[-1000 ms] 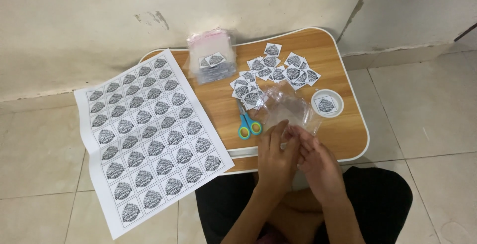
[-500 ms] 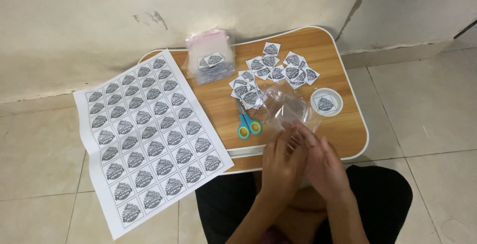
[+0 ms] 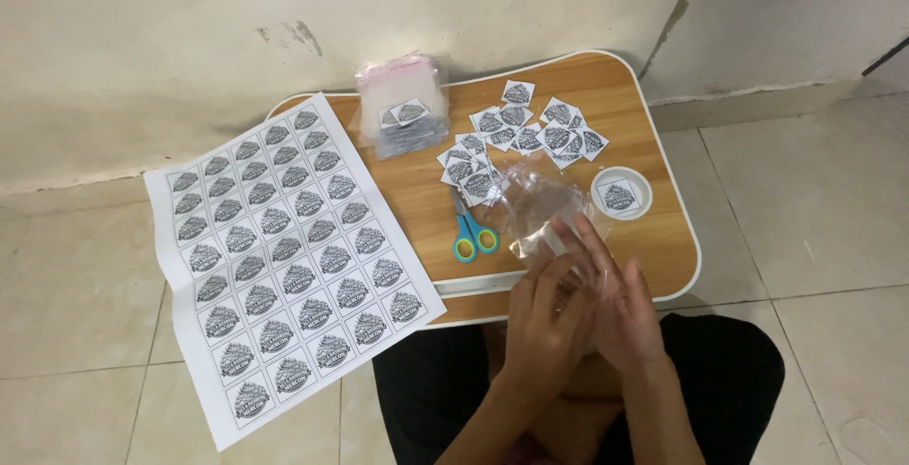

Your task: The person picks up individual cut stickers and places them into a small plastic bag for packaging.

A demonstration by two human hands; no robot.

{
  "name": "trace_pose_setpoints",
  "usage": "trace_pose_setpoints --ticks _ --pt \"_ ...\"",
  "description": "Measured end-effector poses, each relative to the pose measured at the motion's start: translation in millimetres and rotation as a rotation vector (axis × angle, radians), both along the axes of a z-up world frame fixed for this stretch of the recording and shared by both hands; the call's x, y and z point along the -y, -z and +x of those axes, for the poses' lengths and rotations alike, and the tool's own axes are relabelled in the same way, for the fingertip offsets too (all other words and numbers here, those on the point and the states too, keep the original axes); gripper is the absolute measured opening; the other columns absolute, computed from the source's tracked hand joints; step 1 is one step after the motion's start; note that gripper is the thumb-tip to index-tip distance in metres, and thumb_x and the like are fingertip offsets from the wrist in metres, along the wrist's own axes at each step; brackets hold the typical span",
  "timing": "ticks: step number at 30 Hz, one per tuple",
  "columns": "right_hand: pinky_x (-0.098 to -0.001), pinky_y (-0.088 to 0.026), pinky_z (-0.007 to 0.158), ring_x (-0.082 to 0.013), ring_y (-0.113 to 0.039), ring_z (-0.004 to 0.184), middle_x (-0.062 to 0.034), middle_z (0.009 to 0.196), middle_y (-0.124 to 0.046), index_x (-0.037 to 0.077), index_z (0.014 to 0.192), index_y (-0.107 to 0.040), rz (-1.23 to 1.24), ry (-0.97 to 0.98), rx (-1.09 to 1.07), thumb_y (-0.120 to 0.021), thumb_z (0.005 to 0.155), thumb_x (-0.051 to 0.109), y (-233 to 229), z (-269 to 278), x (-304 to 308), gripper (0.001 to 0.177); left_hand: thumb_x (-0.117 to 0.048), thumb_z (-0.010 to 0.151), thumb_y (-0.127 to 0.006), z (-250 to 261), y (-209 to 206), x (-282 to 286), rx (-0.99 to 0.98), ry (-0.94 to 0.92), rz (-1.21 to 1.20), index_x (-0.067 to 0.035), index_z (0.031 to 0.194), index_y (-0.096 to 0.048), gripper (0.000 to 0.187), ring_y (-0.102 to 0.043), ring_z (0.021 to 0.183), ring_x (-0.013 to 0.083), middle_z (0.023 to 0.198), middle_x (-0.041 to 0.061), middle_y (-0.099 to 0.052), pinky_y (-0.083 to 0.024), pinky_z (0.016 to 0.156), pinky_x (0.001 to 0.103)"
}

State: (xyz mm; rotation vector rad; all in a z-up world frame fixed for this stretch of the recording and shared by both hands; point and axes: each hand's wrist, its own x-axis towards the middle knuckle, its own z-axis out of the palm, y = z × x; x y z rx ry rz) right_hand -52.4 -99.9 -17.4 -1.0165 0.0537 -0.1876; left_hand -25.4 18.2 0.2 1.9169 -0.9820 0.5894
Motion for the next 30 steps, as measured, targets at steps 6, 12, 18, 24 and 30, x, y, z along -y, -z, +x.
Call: trace_pose_setpoints --ticks 6,12,18,24,30 --pt "-0.0531 -0.039 0.110 -0.0367 -0.045 0.141 -0.0182 0.163 -0.039 0.013 0.162 -0.028 0.098 0.017 -0.007 -0.035 0.093 0.066 -3 -1 0 0.088 -0.015 0.085 -0.081 6 19 -5 -0.158 0.065 -0.103 -0.008 0.112 -0.071 0.030 -0.055 0.128 0.0355 0.133 0.014 -0.057 -0.042 0.100 0.047" --pt "-0.0456 -0.040 0.114 -0.0295 -0.053 0.135 -0.0253 0.163 -0.034 0.005 0.164 -0.019 0.385 -0.078 0.224 -0.040 0.107 0.055 12 0 8 0.078 -0.007 0.092 -0.064 29 33 -17 -0.745 0.050 -0.457 -0.006 0.131 -0.054 0.041 -0.059 0.115 0.0221 0.139 0.011 -0.055 -0.051 0.097 0.037" --pt "-0.0553 -0.033 0.115 -0.0361 -0.043 0.145 -0.0170 0.161 -0.042 0.014 0.163 -0.027 0.335 -0.065 0.133 -0.033 0.096 0.070 42 4 16 0.088 -0.019 0.099 -0.070 52 39 -9 -1.117 0.015 -0.638 -0.008 0.106 -0.076 0.014 -0.055 0.081 0.0094 0.082 -0.003 -0.060 -0.046 0.076 0.027" --pt "-0.0577 -0.021 0.121 -0.0368 -0.030 0.151 -0.0115 0.170 -0.027 0.017 0.164 -0.025 0.348 -0.107 0.187 -0.028 0.097 0.068 32 2 5 0.084 -0.016 0.095 -0.078 57 64 -1 -1.121 0.013 -0.667 -0.008 0.095 -0.078 0.008 -0.059 0.073 0.0080 0.075 0.002 -0.072 -0.049 0.072 0.026" --pt "-0.0577 -0.022 0.120 -0.0377 -0.042 0.147 -0.0143 0.164 -0.037 0.028 0.164 -0.019 0.483 -0.207 0.246 -0.033 0.097 0.069 46 3 10 0.080 -0.016 0.097 -0.074 55 58 -8 -1.251 0.034 -0.760 -0.006 0.097 -0.076 0.010 -0.059 0.077 0.0098 0.079 0.003 -0.069 -0.050 0.078 0.028"
